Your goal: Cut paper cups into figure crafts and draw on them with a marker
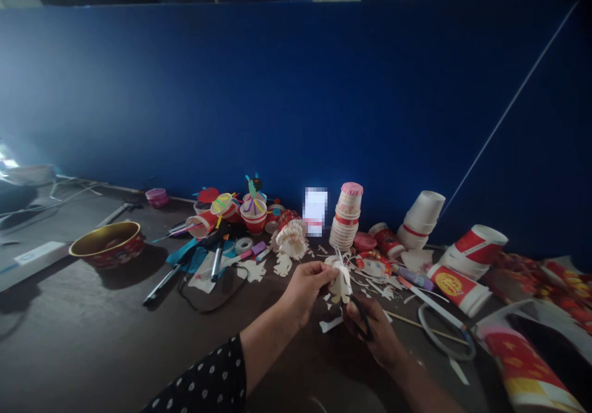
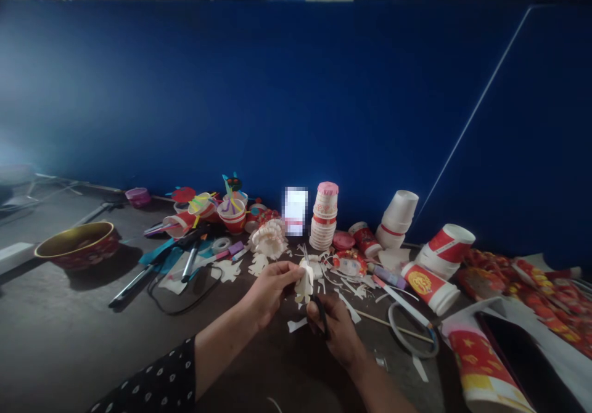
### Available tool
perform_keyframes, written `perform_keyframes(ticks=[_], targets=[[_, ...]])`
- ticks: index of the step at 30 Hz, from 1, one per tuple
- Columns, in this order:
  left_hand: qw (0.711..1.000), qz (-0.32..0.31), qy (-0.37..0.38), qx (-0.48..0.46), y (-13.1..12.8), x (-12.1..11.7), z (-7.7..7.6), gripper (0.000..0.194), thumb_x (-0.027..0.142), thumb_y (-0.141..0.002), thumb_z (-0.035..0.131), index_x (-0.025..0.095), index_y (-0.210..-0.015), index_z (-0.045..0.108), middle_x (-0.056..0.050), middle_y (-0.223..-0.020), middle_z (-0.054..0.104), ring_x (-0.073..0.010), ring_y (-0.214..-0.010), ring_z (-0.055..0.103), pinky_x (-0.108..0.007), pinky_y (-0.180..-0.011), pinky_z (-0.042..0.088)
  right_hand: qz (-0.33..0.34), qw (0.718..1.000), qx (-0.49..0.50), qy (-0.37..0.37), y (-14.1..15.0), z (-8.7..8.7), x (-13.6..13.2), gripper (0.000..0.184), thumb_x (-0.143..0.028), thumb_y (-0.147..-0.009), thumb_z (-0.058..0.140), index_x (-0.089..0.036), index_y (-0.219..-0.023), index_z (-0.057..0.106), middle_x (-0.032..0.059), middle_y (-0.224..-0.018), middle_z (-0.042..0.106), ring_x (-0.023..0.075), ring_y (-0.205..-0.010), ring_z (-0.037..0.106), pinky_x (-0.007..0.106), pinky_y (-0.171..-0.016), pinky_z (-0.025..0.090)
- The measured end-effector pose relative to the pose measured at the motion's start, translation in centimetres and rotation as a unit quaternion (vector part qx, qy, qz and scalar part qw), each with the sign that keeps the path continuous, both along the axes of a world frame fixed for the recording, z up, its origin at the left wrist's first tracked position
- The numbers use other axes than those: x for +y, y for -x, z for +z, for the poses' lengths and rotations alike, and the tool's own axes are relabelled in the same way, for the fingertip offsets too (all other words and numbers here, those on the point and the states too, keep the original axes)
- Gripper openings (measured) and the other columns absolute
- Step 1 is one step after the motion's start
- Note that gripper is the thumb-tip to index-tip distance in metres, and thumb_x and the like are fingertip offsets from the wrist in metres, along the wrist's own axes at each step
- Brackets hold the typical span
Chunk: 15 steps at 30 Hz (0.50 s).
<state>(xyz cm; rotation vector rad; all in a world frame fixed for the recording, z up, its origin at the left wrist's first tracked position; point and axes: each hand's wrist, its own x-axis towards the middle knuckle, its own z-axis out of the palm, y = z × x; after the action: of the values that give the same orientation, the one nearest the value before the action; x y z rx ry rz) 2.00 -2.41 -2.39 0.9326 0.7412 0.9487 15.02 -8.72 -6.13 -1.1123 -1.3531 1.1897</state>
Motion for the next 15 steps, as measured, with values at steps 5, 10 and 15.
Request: perform_keyframes(ticks=[5, 10, 15], targets=[[1.0, -0.006, 0.004, -0.012, -0.11, 0.02, -0.19, 0.029, 0.034, -0.053, 0.073, 0.013, -0.054, 0.053, 0.004, -0.045, 0.047, -0.0046, -0.042, 0.038, -0.019, -0.045, 0.028, -0.002, 1.0, 0.012, -0.008, 0.06, -0.34, 0.04, 0.042, -0.056, -0.074, 0.049, -0.017, -0.058, 0.043, -0.0067, -0.047, 0.031, 0.0056, -0.043, 0.025, 0.02, -0.04, 0.018], [1.0, -0.005, 0.015, -0.021, -0.07, -0.01, 0.06, 0.029, 0.033, -0.052, 0.073, 0.012, -0.055, 0.053, 0.003, -0.047, 0.048, -0.0049, -0.043, 0.04, -0.019, -0.046, 0.029, -0.011, 0.999, 0.042, 0.019, 0.32, -0.17, -0.01, 0.043, -0.059, -0.07, 0.052, -0.018, -0.059, 0.043, -0.0076, -0.048, 0.027, 0.0052, -0.043, 0.021, 0.02, -0.039, 0.015], [1.0, -0.004, 0.018, -0.018, 0.07, 0.07, 0.36, 0.029, 0.032, -0.051, 0.074, 0.012, -0.055, 0.054, 0.003, -0.046, 0.048, -0.0045, -0.041, 0.039, -0.018, -0.043, 0.027, -0.028, 0.999, 0.029, 0.019, 0.47, 0.3, -0.2, 0.044, -0.061, -0.068, 0.052, -0.018, -0.059, 0.045, -0.0069, -0.047, 0.027, 0.0061, -0.044, 0.021, 0.02, -0.04, 0.017]])
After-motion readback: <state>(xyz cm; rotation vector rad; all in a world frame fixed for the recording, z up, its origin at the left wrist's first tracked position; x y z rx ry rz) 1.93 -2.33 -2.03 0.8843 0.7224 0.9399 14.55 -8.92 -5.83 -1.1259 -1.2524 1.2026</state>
